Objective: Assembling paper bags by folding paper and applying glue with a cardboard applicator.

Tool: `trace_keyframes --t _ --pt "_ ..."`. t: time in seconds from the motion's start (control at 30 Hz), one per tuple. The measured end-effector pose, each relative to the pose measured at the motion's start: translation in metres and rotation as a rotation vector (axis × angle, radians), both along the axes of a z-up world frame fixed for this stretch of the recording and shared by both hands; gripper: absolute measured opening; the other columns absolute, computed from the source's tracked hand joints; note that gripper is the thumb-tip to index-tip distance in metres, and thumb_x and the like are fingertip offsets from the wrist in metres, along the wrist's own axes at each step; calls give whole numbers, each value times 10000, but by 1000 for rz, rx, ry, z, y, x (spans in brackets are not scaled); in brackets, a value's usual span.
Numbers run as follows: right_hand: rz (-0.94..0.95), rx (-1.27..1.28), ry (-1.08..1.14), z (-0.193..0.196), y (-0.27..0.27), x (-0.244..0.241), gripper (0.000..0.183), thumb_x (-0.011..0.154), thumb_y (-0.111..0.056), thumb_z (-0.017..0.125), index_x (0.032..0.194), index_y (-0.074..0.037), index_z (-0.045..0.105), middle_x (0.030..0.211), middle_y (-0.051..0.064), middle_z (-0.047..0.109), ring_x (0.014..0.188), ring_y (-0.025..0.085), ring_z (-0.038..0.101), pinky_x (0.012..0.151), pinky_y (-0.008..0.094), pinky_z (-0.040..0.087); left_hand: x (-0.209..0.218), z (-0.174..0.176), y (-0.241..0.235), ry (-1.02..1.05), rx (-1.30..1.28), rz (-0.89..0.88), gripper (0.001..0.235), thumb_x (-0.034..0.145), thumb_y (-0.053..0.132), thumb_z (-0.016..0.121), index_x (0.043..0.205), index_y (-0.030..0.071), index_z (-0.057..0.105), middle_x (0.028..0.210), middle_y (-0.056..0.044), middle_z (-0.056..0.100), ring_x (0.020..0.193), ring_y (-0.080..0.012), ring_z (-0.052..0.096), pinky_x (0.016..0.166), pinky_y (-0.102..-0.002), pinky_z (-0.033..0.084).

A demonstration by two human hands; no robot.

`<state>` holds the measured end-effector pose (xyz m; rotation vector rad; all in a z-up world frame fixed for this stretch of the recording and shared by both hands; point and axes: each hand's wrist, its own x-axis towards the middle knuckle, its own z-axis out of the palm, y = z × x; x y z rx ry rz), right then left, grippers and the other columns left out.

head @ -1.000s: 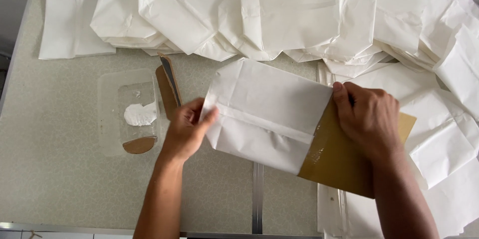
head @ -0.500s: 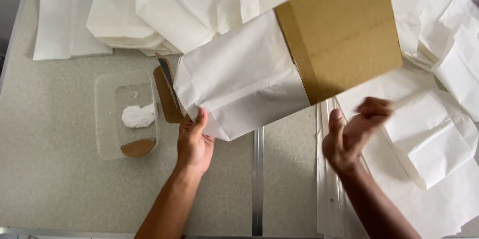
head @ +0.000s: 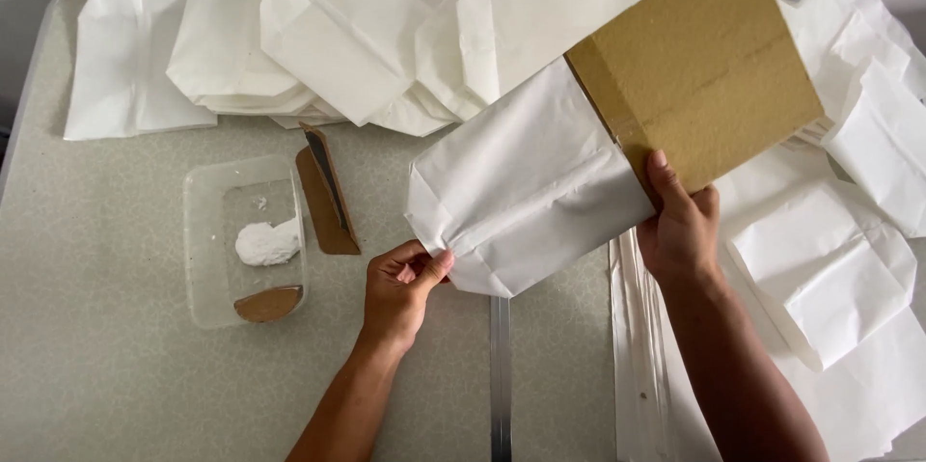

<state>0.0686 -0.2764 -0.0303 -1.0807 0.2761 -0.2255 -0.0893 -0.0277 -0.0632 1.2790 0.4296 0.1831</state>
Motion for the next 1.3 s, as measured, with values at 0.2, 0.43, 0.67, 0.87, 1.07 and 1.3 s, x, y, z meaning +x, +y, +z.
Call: trace_keyframes --t 0.2,0.43,0.67,0.87,1.07,1.3 --pt "18 14 16 15 13 7 211 875 -89 868 930 -1 684 772 132 706 674 261 761 679 439 674 0 4 -1 -27 -50 -6 82 855 27 808 825 -20 747 654 -83 667 678 -105 624 730 -318 616" --pt "6 24 -26 12 27 25 220 861 -98 873 931 -12 683 769 125 715 679 266 773 677 451 682 0 0 -1 -39 -88 33 94 856 8 799 901 -30 726 714 -79 673 724 -117 644 759 -327 613" --pt "-45 3 -73 20 31 39 321 811 -79 930 932 -27 637 754 125 694 666 272 763 669 454 679 1 1 -2 -80 -57 28 105 838 -36 806 878 -21 710 691 -71 629 702 -93 611 706 -270 565" --pt "51 2 -83 37 -22 56 147 899 -214 804 989 -131 722 913 -16 740 846 134 697 772 353 629 -9 -14 10 -69 -61 -66 103 871 27 760 971 30 738 872 -44 719 857 -171 660 818 -299 591" --pt "-7 -32 -141 61 -39 57 246 867 -256 815 1040 -103 729 1027 -1 765 1000 159 741 915 368 678 -7 -17 12 -62 -91 -186 169 876 46 737 1044 54 717 996 -50 747 997 -204 689 908 -351 589" --pt "201 -33 -305 68 -119 84 596 832 -490 644 1334 -172 682 1482 79 642 1543 296 581 1428 495 505 -8 -30 30 -16 -222 -202 178 880 24 719 1052 67 735 1042 -61 761 983 -219 704 795 -359 615"
